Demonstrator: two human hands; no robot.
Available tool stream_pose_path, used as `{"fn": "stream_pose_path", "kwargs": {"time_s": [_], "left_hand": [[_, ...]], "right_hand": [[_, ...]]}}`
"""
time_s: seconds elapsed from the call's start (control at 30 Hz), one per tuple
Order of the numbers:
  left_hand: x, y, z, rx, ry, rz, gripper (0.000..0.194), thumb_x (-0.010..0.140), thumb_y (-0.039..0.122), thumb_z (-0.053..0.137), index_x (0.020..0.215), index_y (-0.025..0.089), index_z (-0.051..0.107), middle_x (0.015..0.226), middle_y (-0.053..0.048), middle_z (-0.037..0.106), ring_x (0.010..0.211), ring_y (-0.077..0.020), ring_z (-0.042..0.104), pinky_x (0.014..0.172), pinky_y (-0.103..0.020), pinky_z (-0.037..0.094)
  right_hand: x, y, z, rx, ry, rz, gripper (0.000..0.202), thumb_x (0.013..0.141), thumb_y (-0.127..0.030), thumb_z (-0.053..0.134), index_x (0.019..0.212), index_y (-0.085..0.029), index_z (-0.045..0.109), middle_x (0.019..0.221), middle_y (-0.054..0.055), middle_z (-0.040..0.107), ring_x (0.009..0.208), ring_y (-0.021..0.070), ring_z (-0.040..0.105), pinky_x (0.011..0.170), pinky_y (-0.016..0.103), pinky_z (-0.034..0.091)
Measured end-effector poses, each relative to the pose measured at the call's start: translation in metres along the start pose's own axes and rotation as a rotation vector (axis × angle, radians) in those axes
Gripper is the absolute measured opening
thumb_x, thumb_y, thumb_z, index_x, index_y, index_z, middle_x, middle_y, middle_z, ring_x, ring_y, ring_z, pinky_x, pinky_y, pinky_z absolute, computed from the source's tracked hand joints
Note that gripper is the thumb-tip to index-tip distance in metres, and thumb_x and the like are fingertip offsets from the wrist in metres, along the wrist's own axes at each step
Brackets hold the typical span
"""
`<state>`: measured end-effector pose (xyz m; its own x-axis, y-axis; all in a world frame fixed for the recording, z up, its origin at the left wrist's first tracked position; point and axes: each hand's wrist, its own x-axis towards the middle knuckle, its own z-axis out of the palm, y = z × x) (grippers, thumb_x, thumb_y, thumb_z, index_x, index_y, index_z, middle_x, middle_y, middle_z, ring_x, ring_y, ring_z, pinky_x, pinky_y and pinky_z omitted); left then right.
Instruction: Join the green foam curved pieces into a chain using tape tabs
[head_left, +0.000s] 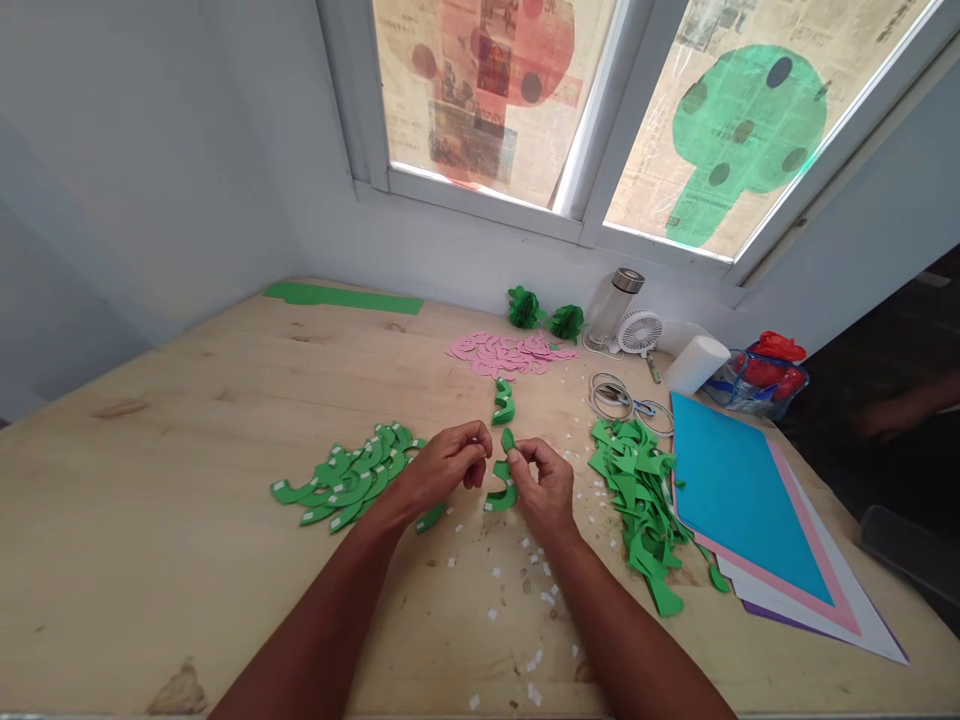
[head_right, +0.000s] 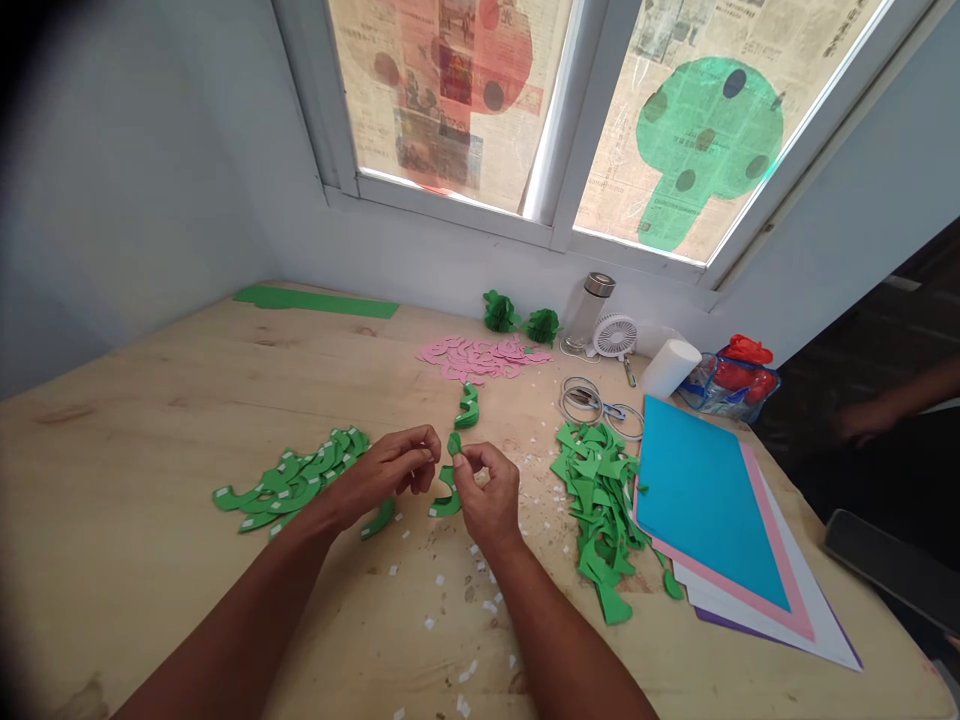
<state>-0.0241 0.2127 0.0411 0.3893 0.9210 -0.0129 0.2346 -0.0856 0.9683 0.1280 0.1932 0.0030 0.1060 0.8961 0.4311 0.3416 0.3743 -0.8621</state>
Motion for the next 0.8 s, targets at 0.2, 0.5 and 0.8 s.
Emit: {"fn": "stream_pose_path", "kwargs": {"time_s": [0.2, 0.5, 0.8], "left_hand": [[0.001, -0.005, 0.001, -0.030, 0.003, 0.012, 0.024, 0.084, 0.035, 0.038, 0.068, 0.019, 0.048, 0.049, 0.004, 0.052, 0.044, -0.0098, 0.046, 0.047, -0.021, 0.038], [0.005, -0.012, 0.001, 0.150, 0.067, 0.087, 0.016, 0.071, 0.029, 0.056, 0.069, 0.018, 0.068, 0.073, -0.003, 0.071, 0.069, -0.0162, 0.061, 0.063, -0.024, 0.044], [0.005, -0.013, 0.001, 0.247, 0.083, 0.021, 0.024, 0.073, 0.032, 0.053, 0.073, 0.017, 0.071, 0.050, 0.001, 0.060, 0.049, -0.0132, 0.052, 0.049, -0.022, 0.037]], "right_hand": [[0.000, 0.001, 0.001, 0.001, 0.001, -0.004, 0.015, 0.077, -0.025, 0.054, 0.070, -0.016, 0.063, 0.061, 0.000, 0.060, 0.059, 0.0134, 0.053, 0.059, 0.024, 0.044], [0.000, 0.001, 0.000, -0.004, -0.017, 0.012, 0.014, 0.078, -0.024, 0.053, 0.071, -0.017, 0.063, 0.064, 0.001, 0.061, 0.061, 0.0138, 0.054, 0.060, 0.025, 0.044], [0.000, -0.001, 0.001, 0.010, -0.019, 0.031, 0.014, 0.077, -0.024, 0.053, 0.070, -0.016, 0.063, 0.063, 0.000, 0.061, 0.060, 0.0135, 0.054, 0.059, 0.024, 0.043]]}}
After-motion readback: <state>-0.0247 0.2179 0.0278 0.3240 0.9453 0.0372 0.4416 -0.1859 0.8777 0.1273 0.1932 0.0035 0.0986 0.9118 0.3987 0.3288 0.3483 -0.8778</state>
